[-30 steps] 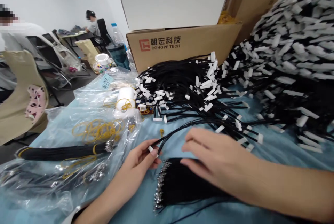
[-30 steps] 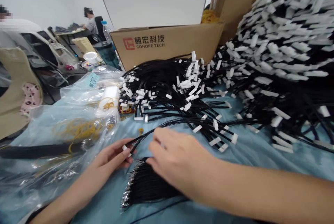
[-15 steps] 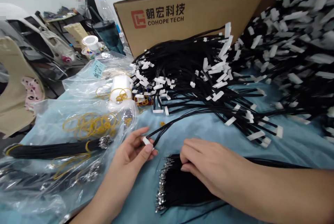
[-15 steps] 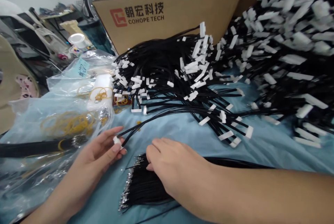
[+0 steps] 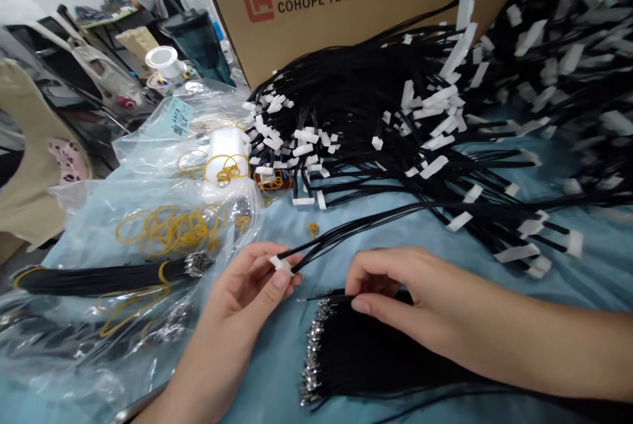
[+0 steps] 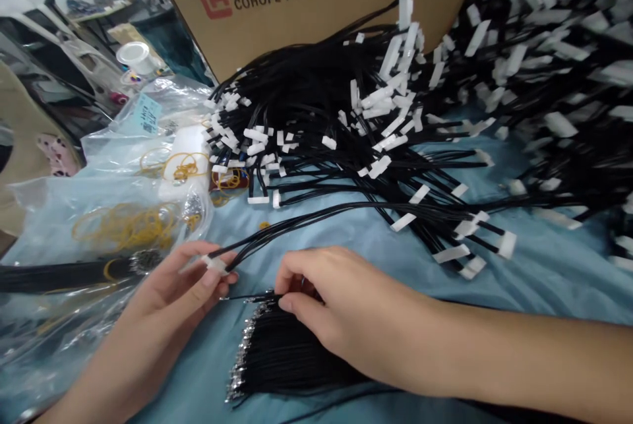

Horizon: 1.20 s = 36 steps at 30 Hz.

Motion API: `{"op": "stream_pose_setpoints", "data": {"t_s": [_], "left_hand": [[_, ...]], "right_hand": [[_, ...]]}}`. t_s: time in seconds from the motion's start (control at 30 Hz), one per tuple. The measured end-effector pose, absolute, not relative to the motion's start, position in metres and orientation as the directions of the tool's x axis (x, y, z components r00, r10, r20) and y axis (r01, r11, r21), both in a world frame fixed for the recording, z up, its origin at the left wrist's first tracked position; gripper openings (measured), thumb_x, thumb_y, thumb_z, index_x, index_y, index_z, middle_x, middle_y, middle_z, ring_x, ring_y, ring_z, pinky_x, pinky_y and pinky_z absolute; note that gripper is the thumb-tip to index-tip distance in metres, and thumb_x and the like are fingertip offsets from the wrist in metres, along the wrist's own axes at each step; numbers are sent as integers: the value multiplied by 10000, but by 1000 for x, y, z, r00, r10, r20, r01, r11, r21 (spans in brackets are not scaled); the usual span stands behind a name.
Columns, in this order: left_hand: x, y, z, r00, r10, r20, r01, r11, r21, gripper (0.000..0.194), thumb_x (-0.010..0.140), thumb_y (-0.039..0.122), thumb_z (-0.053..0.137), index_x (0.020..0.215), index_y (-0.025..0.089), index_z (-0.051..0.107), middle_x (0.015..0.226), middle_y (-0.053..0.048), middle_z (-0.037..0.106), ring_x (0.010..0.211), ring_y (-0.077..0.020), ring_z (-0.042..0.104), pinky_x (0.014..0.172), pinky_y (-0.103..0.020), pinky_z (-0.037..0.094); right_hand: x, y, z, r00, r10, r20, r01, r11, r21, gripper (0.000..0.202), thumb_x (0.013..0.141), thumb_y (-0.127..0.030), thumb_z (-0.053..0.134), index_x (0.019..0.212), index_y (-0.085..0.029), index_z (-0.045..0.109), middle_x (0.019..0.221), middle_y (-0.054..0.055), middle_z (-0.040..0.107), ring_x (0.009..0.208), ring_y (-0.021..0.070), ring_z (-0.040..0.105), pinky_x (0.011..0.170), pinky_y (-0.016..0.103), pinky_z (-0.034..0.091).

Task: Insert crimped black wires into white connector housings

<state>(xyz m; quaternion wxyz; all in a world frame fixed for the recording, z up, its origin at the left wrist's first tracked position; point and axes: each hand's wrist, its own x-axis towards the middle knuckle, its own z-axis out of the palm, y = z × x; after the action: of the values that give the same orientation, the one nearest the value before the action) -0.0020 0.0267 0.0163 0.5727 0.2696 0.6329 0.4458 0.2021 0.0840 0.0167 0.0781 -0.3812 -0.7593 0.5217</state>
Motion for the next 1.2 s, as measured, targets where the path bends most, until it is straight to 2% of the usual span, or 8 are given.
{"op": "stream_pose_setpoints", "data": {"t_s": [0.1,0.2,0.37,0.53,0.77,0.87,1.07,1.2], "left_hand": [[-4,25,14,-194,871,-451,-175,422,890,144,733,313,758,838,310,659,809,82,734,740,-49,647,715,-85,500],[-6,23,12,-214,877,-430,-167,401,901,186,720,316,772,876,326,671,824,88,745,771,-51,667,734,-81,512],[-5,24,13,-286,861,-420,-163,388,907,293,715,338,776,982,346,656,813,102,742,721,-42,666,692,-71,521],[-4,24,13,-245,893,-376,-152,348,925,148,708,327,784,825,295,699,777,104,743,696,-32,652,653,-46,496],[-3,24,13,-180,910,-374,-159,348,924,110,734,291,763,826,280,704,727,90,720,691,-44,660,679,-79,503],[-2,24,13,-163,910,-380,-147,359,922,107,733,272,761,825,277,706,734,88,716,693,-45,656,682,-84,501],[0,26,15,-144,898,-416,-76,409,909,56,742,273,742,785,254,711,732,71,711,700,-40,627,660,-62,471],[-2,25,15,-130,885,-447,-82,440,894,82,729,288,751,800,269,715,742,78,716,702,-45,630,665,-65,480]], "right_hand": [[201,83,19,-649,657,-384,454,-71,-888,90,836,-196,548,870,-227,625,868,-48,655,812,97,584,764,227,443],[198,84,24,-611,645,-459,473,-166,-865,64,813,-227,590,832,-225,651,792,-45,655,754,99,582,683,212,445],[195,83,32,-651,685,-328,496,57,-867,155,837,-253,569,694,-201,600,592,-54,549,524,70,451,468,200,333],[197,81,39,-668,744,-7,423,372,-826,213,884,-181,508,673,-183,537,636,-70,555,572,52,466,534,193,354],[195,85,52,-648,754,112,465,507,-726,236,891,-178,474,695,-199,604,630,-66,579,548,64,487,527,219,363],[191,91,53,-664,741,103,462,514,-723,208,861,-174,496,692,-204,612,616,-71,583,529,57,486,488,213,338],[190,100,41,-694,719,-40,556,499,-665,252,835,-225,504,592,-202,566,517,-52,503,475,72,413,427,246,250],[192,101,38,-698,715,-40,558,508,-656,281,831,-221,487,554,-192,526,477,-51,457,450,69,363,414,253,223]]}}
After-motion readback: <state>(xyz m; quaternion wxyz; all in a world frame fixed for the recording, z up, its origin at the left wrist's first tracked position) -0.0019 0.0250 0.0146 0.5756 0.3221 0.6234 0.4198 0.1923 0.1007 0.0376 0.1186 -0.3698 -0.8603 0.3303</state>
